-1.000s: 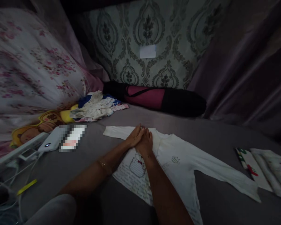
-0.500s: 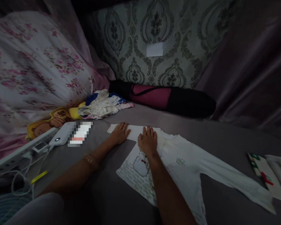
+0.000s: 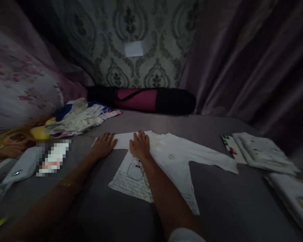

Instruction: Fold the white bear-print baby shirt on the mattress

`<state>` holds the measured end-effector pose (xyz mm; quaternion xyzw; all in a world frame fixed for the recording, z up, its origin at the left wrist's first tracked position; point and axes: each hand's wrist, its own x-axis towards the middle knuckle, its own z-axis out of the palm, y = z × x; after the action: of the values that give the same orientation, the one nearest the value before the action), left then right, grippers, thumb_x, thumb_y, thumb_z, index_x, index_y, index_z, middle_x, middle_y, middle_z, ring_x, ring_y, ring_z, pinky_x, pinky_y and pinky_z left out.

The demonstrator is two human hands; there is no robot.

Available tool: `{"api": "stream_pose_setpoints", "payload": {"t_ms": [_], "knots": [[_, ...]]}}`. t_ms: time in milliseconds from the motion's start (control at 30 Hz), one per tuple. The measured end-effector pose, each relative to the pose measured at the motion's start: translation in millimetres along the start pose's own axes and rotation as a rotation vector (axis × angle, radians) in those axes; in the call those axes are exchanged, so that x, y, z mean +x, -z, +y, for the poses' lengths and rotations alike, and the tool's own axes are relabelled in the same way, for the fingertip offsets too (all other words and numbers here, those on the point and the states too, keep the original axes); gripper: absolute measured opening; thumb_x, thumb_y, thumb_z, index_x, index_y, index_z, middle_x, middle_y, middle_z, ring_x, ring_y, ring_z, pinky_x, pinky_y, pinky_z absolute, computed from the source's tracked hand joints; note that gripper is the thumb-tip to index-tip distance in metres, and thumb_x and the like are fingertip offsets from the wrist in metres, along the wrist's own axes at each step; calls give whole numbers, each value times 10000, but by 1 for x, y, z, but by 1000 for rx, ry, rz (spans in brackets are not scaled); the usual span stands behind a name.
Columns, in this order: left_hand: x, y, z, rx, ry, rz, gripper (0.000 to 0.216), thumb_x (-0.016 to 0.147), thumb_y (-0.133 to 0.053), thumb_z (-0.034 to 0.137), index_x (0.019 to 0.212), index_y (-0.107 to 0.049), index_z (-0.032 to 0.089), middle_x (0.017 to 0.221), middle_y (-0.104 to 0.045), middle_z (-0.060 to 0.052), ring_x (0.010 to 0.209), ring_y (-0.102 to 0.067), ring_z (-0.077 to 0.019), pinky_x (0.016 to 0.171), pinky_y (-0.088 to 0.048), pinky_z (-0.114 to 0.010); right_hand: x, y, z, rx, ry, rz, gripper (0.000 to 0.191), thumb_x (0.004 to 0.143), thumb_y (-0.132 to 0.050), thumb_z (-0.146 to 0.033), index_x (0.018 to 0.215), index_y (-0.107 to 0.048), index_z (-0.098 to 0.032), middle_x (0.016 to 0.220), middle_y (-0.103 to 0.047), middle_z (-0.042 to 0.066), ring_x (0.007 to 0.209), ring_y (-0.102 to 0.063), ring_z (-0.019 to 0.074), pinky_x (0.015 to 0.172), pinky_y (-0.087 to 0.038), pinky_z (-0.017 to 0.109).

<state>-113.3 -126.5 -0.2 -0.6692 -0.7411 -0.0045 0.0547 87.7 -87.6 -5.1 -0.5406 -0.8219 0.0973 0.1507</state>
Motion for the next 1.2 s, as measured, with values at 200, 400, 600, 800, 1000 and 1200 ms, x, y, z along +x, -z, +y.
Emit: {"api": "stream_pose_setpoints", "payload": {"t_ms": [200, 400, 600, 800, 1000, 1200], "knots": [[4, 20, 26, -18, -49, 78, 604, 923, -311, 413, 1412, -366, 62, 1478, -327, -239, 1393, -251, -359, 1082, -204, -600, -14, 66, 36, 326, 36, -248, 630, 984, -99, -496, 1501, -189, -149, 1567, -147, 76, 1436, -115, 181, 1146, -163, 353], [-59, 43, 110, -306, -611, -98, 584, 962, -237, 468, 1469, -292, 184, 1532, -272, -95, 1422, -210, -261, 1155, -143, -489, -132, 114, 108, 157, 94, -157, 561, 986, -223, -469, 1494, -227, -230, 1555, -205, 16, 1432, -133, 164, 1161, -150, 358], [-99, 29, 136, -323, -837, -222, 677, 928, -297, 583, 1504, -83, 297, 1563, -78, -49, 1433, -111, -289, 1154, -111, -496, -214, 112, 116, -4, 122, -192, 522, 989, -279, -390, 1477, -278, -205, 1545, -221, 61, 1430, -147, 190, 1169, -117, 416], [-91, 21, 129, -284, -853, -206, 714, 895, -344, 621, 1499, -111, 321, 1561, -120, -52, 1425, -172, -305, 1136, -177, -503, -222, 104, 114, 3, 138, -138, 517, 978, -340, -376, 1465, -311, -205, 1536, -241, 82, 1427, -159, 207, 1167, -85, 446], [-64, 49, 152, -350, -794, -172, 480, 917, -345, 541, 1210, -618, 277, 1285, -592, -91, 1199, -518, -290, 1041, -347, -479, -208, 114, 147, 273, 45, -1, 409, 967, -359, -350, 1324, -527, -240, 1369, -531, 39, 1258, -472, 148, 1051, -344, 301], [-18, 55, 210, -673, -769, -79, 388, 918, -377, 411, 1096, -634, 182, 1089, -661, -91, 1015, -601, -216, 918, -461, -350, -196, 165, 252, 159, -776, 348, 353, 914, -388, -277, 1035, -689, -137, 954, -716, 94, 868, -653, 194, 726, -464, 255]]}}
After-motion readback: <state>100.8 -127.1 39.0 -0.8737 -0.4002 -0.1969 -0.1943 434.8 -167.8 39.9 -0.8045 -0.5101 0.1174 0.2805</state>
